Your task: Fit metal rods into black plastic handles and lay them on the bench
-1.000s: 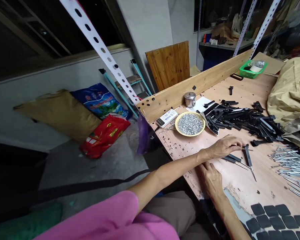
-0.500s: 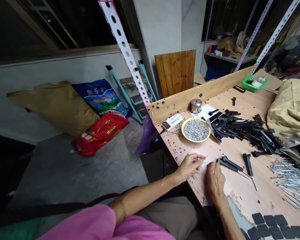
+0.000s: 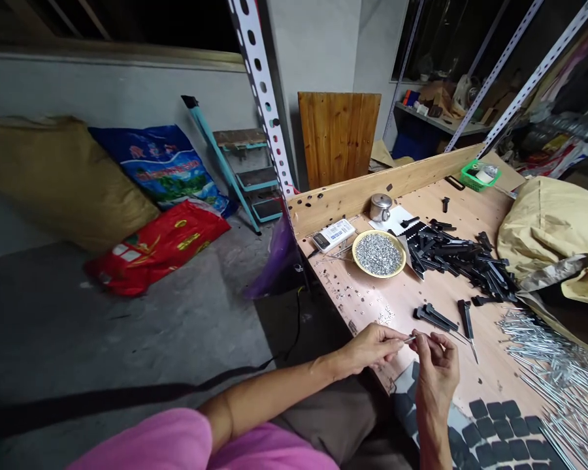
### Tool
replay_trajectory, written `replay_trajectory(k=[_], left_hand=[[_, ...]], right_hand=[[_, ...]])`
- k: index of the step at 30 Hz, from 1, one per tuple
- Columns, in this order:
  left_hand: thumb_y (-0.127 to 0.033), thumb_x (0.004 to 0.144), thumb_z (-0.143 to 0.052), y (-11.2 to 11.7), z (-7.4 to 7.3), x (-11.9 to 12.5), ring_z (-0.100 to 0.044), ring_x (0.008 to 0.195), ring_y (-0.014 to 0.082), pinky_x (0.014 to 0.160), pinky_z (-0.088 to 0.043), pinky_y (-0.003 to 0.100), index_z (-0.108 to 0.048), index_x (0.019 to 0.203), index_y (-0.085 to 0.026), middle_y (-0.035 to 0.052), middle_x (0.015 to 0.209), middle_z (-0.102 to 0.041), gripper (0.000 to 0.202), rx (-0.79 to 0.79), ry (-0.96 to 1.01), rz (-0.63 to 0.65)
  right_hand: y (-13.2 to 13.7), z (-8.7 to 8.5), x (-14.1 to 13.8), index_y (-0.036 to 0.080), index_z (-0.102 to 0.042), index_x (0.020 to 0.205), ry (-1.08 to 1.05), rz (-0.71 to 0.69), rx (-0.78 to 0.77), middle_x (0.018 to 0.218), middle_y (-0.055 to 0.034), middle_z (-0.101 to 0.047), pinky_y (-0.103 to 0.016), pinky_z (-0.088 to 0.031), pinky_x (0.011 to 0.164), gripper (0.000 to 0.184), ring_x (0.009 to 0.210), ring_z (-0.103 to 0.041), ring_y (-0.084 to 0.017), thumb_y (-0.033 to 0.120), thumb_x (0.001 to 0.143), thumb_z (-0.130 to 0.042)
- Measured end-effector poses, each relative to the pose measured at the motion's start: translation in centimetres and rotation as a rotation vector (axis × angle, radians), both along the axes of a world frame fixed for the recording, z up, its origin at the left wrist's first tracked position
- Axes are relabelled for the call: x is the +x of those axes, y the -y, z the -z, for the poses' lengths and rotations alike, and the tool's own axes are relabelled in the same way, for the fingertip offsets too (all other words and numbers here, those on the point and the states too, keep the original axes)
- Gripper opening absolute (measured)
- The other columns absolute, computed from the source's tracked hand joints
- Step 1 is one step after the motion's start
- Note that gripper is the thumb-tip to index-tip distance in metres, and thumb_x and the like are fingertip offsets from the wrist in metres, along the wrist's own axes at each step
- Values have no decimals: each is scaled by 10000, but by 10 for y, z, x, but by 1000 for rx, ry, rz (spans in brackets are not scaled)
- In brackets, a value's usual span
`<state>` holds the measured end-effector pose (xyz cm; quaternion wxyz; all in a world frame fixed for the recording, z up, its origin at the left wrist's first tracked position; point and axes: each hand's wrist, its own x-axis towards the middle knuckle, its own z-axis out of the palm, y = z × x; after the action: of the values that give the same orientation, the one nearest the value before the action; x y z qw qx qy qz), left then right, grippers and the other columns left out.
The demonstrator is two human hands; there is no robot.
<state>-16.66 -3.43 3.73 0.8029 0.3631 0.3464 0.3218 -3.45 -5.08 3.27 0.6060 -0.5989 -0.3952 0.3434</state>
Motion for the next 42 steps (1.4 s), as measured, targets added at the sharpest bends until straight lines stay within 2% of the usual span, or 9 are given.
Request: replay_trajectory(k=[4,9,11,17,23,27,31,37,42], left_hand=[[-414,764,-625,2,-1,-2,-244,365,-1,372,-130,163,-612,1141,-94,-90,518,-394,494,0,-16,0],[-408,787,-595,5,-4,-1,-208,364,1,364,-128,154,-592,1189,-126,-102,501,-354,491,-1,-110,28],[-415,793,-583,6,-4,-1,-205,372,4,363,-130,152,-583,1201,-131,-104,500,-338,498,21,-152,44],[-417,771,-608,7,-7,-5,-205,380,6,365,-134,153,-605,1175,-124,-99,502,-324,499,90,-204,195],[-461,642,-731,5,-4,-3,-164,361,-3,372,-78,155,-627,1143,-156,-106,478,-330,595,-69,41,368],[-441,596,-776,4,-2,3,-166,349,-7,371,-59,151,-624,1137,-170,-108,467,-344,624,-168,111,435],[-445,639,-749,7,-6,8,-178,349,-12,365,-67,149,-635,1110,-143,-99,483,-378,571,-117,79,366],[-447,667,-722,11,-10,11,-179,347,-10,348,-85,148,-641,1088,-127,-100,486,-383,535,-65,83,340],[-435,713,-677,14,-9,15,-187,352,-2,349,-105,146,-635,1086,-117,-98,495,-387,492,-18,36,328]], right_hand=[[6,4,2,189,-508,864,135,3,63,745,-19,-681,-313,-541,668,328,679,-665,-161,393,694,-700],[15,9,17,203,-601,853,682,-80,230,809,-67,-696,-342,-532,728,155,765,-665,-185,348,800,-583],[17,8,24,205,-621,848,743,-133,215,809,-72,-701,-333,-535,703,180,754,-662,-185,369,812,-558],[20,-9,43,188,-674,748,381,-335,-124,768,-61,-693,-305,-528,645,343,696,-639,-188,523,680,-657],[28,-22,52,185,-686,638,246,-428,-217,653,-36,-631,-283,-489,627,339,634,-592,-168,522,669,-668],[34,-22,51,186,-682,647,203,-366,-194,683,-40,-645,-286,-491,640,359,645,-597,-170,542,677,-650],[38,-15,48,186,-678,673,161,-264,-208,667,-34,-653,-286,-491,670,363,664,-608,-173,547,671,-657],[41,3,47,177,-671,709,-118,-177,-253,596,-19,-648,-310,-517,654,422,577,-610,-160,583,596,-699],[45,1,50,179,-678,708,-37,-155,-219,644,-28,-663,-308,-517,684,391,634,-622,-169,562,629,-685]])
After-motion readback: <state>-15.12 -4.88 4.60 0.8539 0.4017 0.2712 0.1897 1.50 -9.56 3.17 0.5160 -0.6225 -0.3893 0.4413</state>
